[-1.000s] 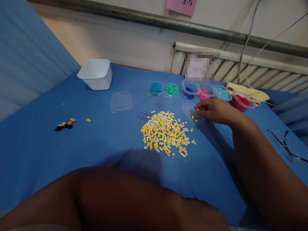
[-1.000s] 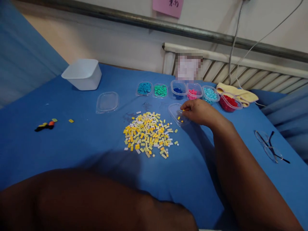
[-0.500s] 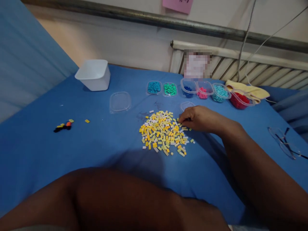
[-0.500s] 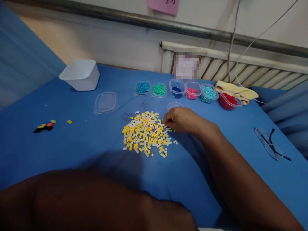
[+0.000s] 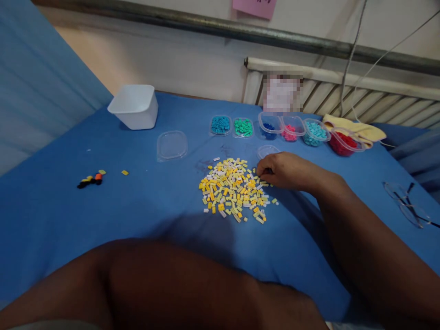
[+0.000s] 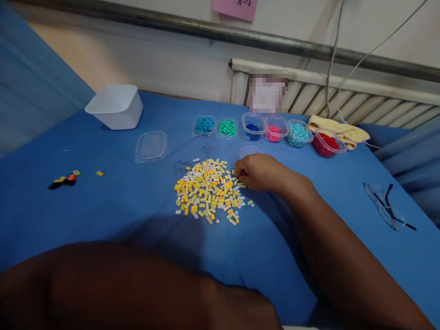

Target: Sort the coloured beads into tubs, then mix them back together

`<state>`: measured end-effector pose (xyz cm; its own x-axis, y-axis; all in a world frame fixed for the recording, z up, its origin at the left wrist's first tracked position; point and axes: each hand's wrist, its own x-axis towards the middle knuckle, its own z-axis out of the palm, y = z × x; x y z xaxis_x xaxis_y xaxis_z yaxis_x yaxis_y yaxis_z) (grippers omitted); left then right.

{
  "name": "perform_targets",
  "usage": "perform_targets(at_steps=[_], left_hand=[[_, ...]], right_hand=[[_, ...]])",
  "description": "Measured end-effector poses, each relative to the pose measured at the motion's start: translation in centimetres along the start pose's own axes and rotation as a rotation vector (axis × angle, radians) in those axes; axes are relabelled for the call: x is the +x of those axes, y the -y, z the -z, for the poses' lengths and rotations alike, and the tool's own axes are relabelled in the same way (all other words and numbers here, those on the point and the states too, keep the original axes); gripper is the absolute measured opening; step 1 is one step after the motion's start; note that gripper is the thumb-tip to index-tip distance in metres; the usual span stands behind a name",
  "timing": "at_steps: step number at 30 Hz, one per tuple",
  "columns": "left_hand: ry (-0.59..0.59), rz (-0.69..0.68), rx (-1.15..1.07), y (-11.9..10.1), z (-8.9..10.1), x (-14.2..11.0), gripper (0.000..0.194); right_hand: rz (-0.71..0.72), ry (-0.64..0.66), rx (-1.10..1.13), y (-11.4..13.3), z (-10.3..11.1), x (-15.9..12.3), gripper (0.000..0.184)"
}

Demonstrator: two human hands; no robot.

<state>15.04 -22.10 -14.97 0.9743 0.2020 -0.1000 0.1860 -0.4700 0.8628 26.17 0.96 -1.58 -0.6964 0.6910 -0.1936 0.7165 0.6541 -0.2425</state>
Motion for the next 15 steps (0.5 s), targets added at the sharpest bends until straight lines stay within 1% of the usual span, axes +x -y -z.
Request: perform_targets(at_steps=[3,5,8,11,13,15], left_hand=[[0.028,-0.037,-0.018,0.1,0.9,-0.4,0.031],[0.028,-0.043,-0.022,-0.1,1.1,-0.3,0.029],[-0.004,-0.01,-0.011,-1.0,0.7,0.6,0.029],[-0.037,0.031,0.008,-1.9,0.0,1.5,0.026],[-0.042,0.036,0.015,-1.8,0.0,1.5,0.025],[-0.036,0.023,0.018,-1.4,0.2,1.0,0.027]], right_hand=[[-0.01,-0.041,0.068,0.3,0.7,-0.4,0.019],[-0.047,-0.091,0.096,-0.3,1.4,-0.9,0.02],[-0.161,-0.167,0.044,-2.2,2.3,-1.7,0.026],[-0.242,-0.203,-0.016,-4.0,2.5,-2.3,0.024],[-0.244,-0.224,-0.028,-4.3,2.4,-2.4,0.024],[-0.188,-0.233,0.009,-3.4,2.1,-2.1,0.025]])
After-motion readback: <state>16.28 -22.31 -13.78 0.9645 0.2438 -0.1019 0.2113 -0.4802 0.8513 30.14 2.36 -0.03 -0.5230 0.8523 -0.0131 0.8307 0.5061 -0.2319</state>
